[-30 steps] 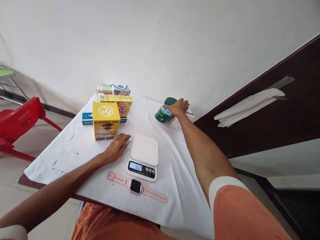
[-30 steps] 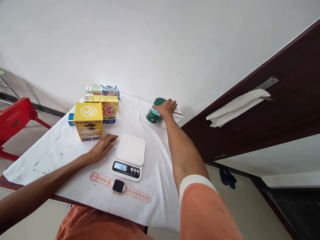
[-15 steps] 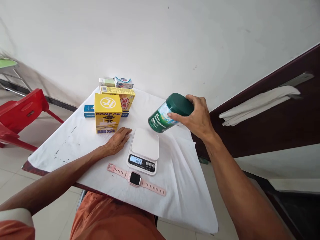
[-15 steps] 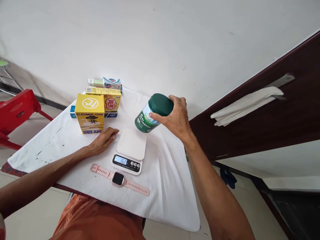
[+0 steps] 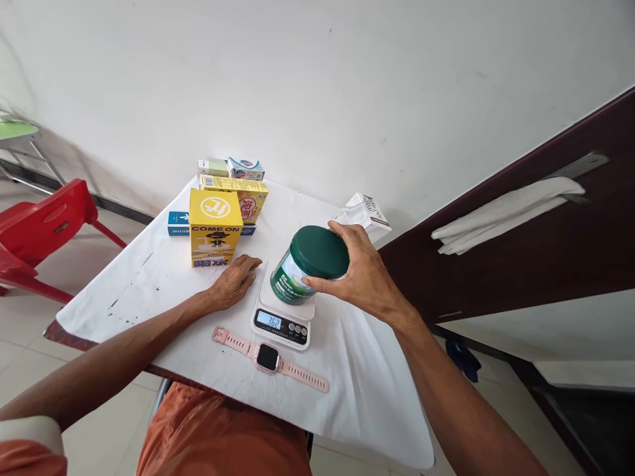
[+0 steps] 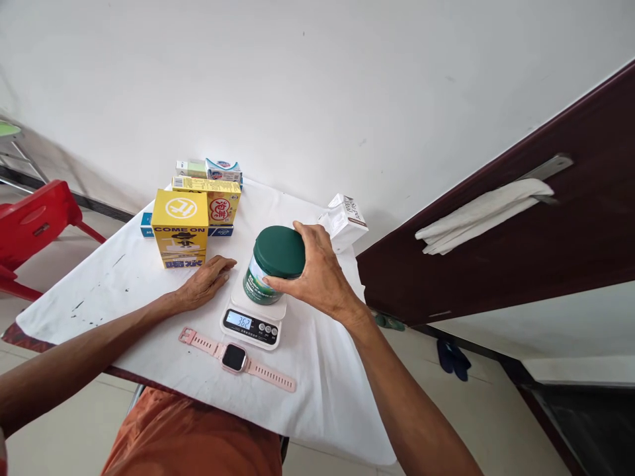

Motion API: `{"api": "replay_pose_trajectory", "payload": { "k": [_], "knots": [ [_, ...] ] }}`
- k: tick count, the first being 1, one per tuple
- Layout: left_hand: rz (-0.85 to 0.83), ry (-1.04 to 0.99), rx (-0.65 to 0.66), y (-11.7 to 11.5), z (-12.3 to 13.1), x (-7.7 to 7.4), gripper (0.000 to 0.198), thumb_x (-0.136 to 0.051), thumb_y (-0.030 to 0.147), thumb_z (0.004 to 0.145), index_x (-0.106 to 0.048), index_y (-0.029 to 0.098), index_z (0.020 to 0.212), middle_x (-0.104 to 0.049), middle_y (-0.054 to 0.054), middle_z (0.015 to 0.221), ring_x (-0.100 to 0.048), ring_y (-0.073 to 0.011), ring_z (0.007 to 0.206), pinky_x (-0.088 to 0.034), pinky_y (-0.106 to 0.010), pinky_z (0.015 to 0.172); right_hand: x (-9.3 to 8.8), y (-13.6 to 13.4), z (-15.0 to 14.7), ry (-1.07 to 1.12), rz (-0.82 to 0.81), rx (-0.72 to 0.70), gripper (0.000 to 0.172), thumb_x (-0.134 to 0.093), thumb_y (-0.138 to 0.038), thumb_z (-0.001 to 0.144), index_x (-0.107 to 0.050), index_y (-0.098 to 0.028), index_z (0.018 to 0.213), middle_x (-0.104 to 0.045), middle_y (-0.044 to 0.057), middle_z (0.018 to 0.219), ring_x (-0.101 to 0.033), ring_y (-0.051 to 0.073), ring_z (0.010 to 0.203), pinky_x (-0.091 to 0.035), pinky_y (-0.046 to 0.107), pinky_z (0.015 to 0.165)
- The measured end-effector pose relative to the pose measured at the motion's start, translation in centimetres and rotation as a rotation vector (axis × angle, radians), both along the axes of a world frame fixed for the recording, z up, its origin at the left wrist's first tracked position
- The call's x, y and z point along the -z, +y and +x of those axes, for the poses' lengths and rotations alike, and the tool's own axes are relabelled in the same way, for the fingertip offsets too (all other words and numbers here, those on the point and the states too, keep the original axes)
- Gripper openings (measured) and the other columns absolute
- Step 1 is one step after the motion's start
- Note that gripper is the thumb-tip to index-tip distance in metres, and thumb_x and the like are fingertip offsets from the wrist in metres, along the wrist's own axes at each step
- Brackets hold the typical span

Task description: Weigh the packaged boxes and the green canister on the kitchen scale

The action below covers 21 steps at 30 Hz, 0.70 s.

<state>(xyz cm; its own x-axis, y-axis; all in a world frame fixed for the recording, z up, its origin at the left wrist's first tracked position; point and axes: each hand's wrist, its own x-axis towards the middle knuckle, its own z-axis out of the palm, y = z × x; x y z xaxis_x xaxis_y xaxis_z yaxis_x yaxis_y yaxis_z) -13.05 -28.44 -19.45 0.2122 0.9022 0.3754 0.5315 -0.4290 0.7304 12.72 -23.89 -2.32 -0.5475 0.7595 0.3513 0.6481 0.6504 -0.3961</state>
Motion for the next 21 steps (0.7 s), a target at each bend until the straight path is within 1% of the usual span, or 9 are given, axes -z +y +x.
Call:
{"api": "replay_pose_trajectory", "payload": {
  "k": [5,7,9,12,14,16,18,19,21],
  "knots": [
    [0.001,-0.010,0.006,0.1,0.0,0.2,0.036,-0.043,0.012,0.095,-0.055,0.018,0.128,-0.061,-0.012,0.116,-0.061,-0.0237,0.110,-0.053,-0.046,0.103,0.2,-0.1,0.3,0.028,-0.052,0.014,0.105,-0.089,-0.063,0.063,-0.046,-0.029,0.152,-0.050,0.013,0.144,-0.047,0.038,0.138,-0.041,0.060,0.118],
    [0.007,-0.008,0.008,0.1,0.0,0.2,0.039,-0.043,0.008,0.093,-0.055,0.018,0.128,-0.060,-0.012,0.116,-0.060,-0.0230,0.110,-0.053,-0.045,0.103,0.1,-0.3,0.7,0.062,-0.118,0.012,0.109,-0.090,-0.064,0.060,-0.044,-0.030,0.153,-0.048,0.012,0.148,-0.046,0.038,0.141,-0.040,0.060,0.119],
    [0.013,-0.004,0.015,0.1,0.0,0.2,0.042,-0.042,0.006,0.090,-0.055,0.016,0.128,-0.060,-0.012,0.115,-0.060,-0.0231,0.109,-0.054,-0.045,0.103,0.3,-0.3,1.4,0.170,-0.205,0.023,0.105,-0.087,-0.068,0.063,-0.044,-0.032,0.152,-0.048,0.011,0.152,-0.046,0.037,0.142,-0.042,0.059,0.117],
    [0.021,0.002,0.010,0.1,0.0,0.2,0.046,-0.041,0.002,0.086,-0.054,0.016,0.128,-0.060,-0.012,0.115,-0.060,-0.0230,0.109,-0.054,-0.045,0.102,2.3,0.3,2.8,0.478,-0.274,0.133,0.072,-0.064,-0.075,0.084,-0.055,-0.032,0.141,-0.055,0.010,0.148,-0.053,0.032,0.136,-0.051,0.055,0.108],
    [0.024,0.005,0.002,0.0,-0.1,0.1,0.048,-0.041,0.002,0.085,-0.055,0.017,0.128,-0.060,-0.011,0.114,-0.061,-0.0225,0.108,-0.055,-0.045,0.102,4.5,0.7,3.6,0.627,-0.308,0.244,0.058,-0.056,-0.074,0.090,-0.062,-0.030,0.127,-0.063,0.009,0.136,-0.061,0.030,0.127,-0.056,0.052,0.100],
    [0.024,0.002,0.001,0.0,-0.1,0.0,0.048,-0.042,0.002,0.085,-0.055,0.017,0.129,-0.061,-0.011,0.115,-0.061,-0.0225,0.109,-0.055,-0.044,0.102,6.6,1.0,4.3,0.663,-0.382,0.304,0.054,-0.058,-0.073,0.089,-0.065,-0.027,0.117,-0.067,0.009,0.127,-0.064,0.029,0.120,-0.059,0.050,0.094],
    [0.023,-0.001,0.004,0.0,-0.1,0.0,0.049,-0.042,0.002,0.085,-0.056,0.018,0.130,-0.062,-0.011,0.116,-0.062,-0.0228,0.110,-0.055,-0.045,0.101,8.0,1.0,4.7,0.688,-0.424,0.324,0.057,-0.054,-0.076,0.089,-0.064,-0.027,0.116,-0.067,0.010,0.126,-0.064,0.029,0.119,-0.060,0.050,0.093],
    [0.023,0.000,0.002,0.0,-0.1,0.0,0.050,-0.043,0.002,0.085,-0.056,0.018,0.130,-0.062,-0.011,0.116,-0.062,-0.0227,0.110,-0.056,-0.045,0.101,8.2,0.9,4.8,0.704,-0.427,0.314,0.059,-0.051,-0.078,0.090,-0.063,-0.027,0.119,-0.067,0.010,0.128,-0.064,0.029,0.121,-0.059,0.050,0.094],
    [0.024,0.008,-0.003,0.0,-0.1,0.1,0.052,-0.043,0.002,0.084,-0.056,0.019,0.131,-0.062,-0.011,0.116,-0.062,-0.0224,0.110,-0.056,-0.044,0.101,7.9,0.6,4.7,0.705,-0.414,0.246,0.066,-0.050,-0.081,0.087,-0.059,-0.029,0.127,-0.063,0.011,0.136,-0.059,0.030,0.129,-0.056,0.051,0.100]
  ]
}}
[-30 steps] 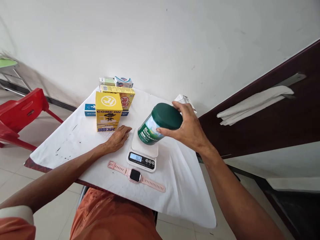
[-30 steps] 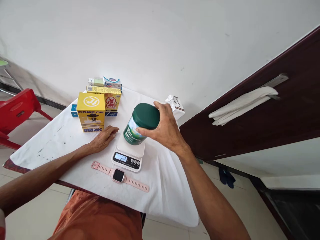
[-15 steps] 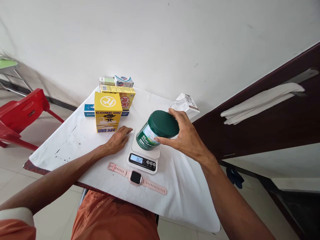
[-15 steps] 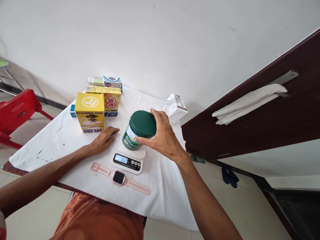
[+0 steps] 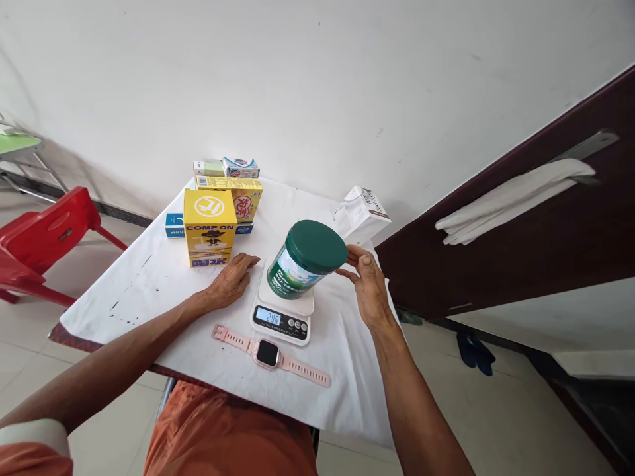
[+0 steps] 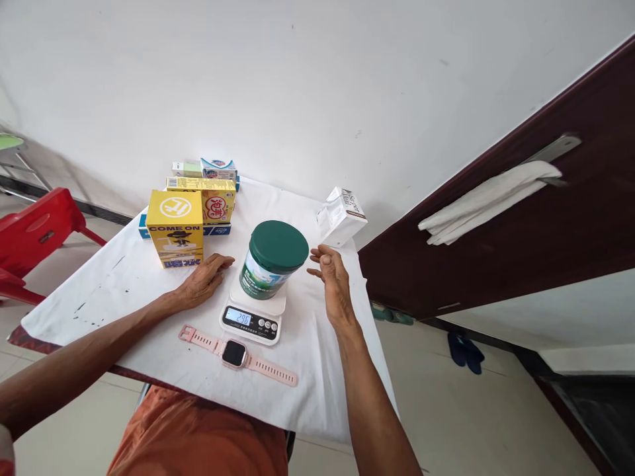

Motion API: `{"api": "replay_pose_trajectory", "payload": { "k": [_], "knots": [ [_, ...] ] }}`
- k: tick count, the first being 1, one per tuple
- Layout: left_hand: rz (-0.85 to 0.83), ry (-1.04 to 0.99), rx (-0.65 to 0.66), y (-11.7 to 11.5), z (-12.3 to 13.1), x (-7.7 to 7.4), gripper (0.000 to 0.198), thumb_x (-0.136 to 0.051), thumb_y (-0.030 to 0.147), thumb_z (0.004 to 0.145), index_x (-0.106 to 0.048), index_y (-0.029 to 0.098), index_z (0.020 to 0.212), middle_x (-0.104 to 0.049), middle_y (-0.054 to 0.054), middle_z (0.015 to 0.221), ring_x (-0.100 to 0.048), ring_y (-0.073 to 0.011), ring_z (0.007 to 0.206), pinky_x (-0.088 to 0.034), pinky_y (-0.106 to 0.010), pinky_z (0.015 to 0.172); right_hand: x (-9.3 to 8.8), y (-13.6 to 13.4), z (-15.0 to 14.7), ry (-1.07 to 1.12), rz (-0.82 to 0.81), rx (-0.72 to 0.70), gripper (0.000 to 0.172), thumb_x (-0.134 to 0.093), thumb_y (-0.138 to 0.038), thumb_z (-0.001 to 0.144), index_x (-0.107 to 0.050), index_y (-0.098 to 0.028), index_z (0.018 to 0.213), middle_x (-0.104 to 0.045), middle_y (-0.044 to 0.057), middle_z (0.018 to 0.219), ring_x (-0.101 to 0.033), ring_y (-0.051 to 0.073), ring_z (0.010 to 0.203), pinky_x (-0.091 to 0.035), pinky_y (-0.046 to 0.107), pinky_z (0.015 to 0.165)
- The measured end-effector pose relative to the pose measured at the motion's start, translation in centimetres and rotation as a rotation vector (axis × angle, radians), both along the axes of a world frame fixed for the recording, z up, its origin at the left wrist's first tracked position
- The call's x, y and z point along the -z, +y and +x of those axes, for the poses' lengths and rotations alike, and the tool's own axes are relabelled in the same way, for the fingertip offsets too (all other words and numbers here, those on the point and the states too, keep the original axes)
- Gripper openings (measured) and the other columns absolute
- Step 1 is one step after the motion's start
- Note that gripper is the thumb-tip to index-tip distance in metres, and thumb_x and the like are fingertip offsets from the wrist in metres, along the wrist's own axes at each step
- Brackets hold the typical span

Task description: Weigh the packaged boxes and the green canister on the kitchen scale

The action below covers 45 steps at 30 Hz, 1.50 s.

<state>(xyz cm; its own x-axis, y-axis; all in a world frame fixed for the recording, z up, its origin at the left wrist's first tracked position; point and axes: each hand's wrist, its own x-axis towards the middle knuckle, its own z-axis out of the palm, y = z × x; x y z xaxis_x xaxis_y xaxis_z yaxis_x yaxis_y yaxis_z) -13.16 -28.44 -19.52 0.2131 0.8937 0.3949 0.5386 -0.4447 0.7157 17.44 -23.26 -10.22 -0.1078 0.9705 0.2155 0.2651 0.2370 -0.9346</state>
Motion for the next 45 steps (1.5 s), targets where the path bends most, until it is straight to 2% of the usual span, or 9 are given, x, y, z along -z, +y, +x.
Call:
{"api": "replay_pose_trajectory", "payload": {
  "k": [4,7,12,18,24,32,37,41,45],
  "knots": [
    [0.007,0.008,0.002,0.0,0.0,0.0,0.051,-0.042,0.002,0.085,-0.055,0.019,0.132,-0.062,-0.011,0.118,-0.063,-0.0225,0.110,-0.056,-0.045,0.101,-2.0,-0.9,-1.9,-0.123,0.067,-0.179,0.106,-0.083,-0.074,0.064,-0.040,-0.033,0.151,-0.048,0.013,0.155,-0.047,0.035,0.144,-0.049,0.053,0.110],
    [0.008,0.006,0.006,0.0,0.0,-0.1,0.047,-0.042,0.004,0.087,-0.054,0.017,0.131,-0.062,-0.012,0.118,-0.063,-0.0225,0.111,-0.056,-0.046,0.102,-2.5,-1.7,-4.1,-0.156,0.091,-0.165,0.128,-0.094,-0.063,0.052,-0.029,-0.033,0.158,-0.044,0.014,0.157,-0.051,0.036,0.139,-0.050,0.054,0.110],
    [0.004,-0.013,0.002,0.0,0.0,-0.1,0.047,-0.042,0.004,0.088,-0.054,0.019,0.132,-0.062,-0.011,0.117,-0.063,-0.0227,0.110,-0.057,-0.047,0.102,-2.5,-1.5,-5.8,-0.083,0.119,-0.107,0.100,-0.093,-0.058,0.057,-0.046,-0.030,0.141,-0.062,0.010,0.136,-0.063,0.034,0.122,-0.057,0.050,0.099],
    [0.005,-0.033,-0.001,0.1,0.2,0.3,0.054,-0.042,0.001,0.085,-0.053,0.021,0.134,-0.061,-0.011,0.120,-0.062,-0.0231,0.113,-0.057,-0.048,0.103,-3.7,6.4,-7.7,-0.028,0.175,-0.018,0.085,-0.090,-0.054,0.062,-0.048,-0.028,0.131,-0.065,0.009,0.131,-0.064,0.030,0.119,-0.056,0.045,0.097],
    [-0.004,-0.049,-0.011,0.0,0.5,0.2,0.055,-0.042,0.001,0.086,-0.052,0.023,0.136,-0.062,-0.011,0.122,-0.061,-0.0247,0.116,-0.056,-0.050,0.104,-2.0,16.0,-13.9,-0.019,0.186,-0.007,0.092,-0.088,-0.056,0.058,-0.042,-0.026,0.131,-0.065,0.009,0.133,-0.063,0.027,0.120,-0.051,0.043,0.102],
    [-0.018,-0.046,-0.021,0.0,0.7,0.0,0.056,-0.044,0.001,0.086,-0.051,0.023,0.136,-0.061,-0.011,0.124,-0.060,-0.0258,0.118,-0.053,-0.050,0.107,0.3,19.4,-17.6,-0.068,0.102,-0.072,0.099,-0.090,-0.057,0.055,-0.040,-0.024,0.134,-0.062,0.013,0.136,-0.059,0.027,0.124,-0.048,0.041,0.105],
    [-0.003,-0.028,-0.032,-0.1,0.6,0.2,0.054,-0.043,0.001,0.089,-0.049,0.023,0.138,-0.062,-0.011,0.124,-0.061,-0.0252,0.119,-0.053,-0.049,0.107,1.4,18.8,-16.9,-0.058,0.121,-0.088,0.105,-0.088,-0.061,0.059,-0.037,-0.022,0.142,-0.059,0.016,0.141,-0.057,0.029,0.129,-0.045,0.045,0.110],
    [0.020,-0.028,-0.040,-0.1,0.5,0.4,0.049,-0.041,0.005,0.094,-0.050,0.023,0.139,-0.063,-0.010,0.123,-0.064,-0.0235,0.117,-0.056,-0.046,0.104,0.5,19.2,-12.6,-0.167,0.144,-0.169,0.122,-0.089,-0.065,0.057,-0.027,-0.025,0.154,-0.042,0.019,0.159,-0.044,0.032,0.144,-0.040,0.049,0.116],
    [0.044,-0.024,-0.045,0.0,0.6,0.6,0.047,-0.042,0.007,0.096,-0.049,0.022,0.140,-0.064,-0.011,0.122,-0.065,-0.0229,0.114,-0.057,-0.043,0.102,-2.9,21.3,-4.9,-0.413,0.277,0.123,0.113,-0.083,-0.063,0.068,-0.027,-0.019,0.156,-0.037,0.021,0.161,-0.034,0.033,0.149,-0.028,0.051,0.124]
  ]
}}
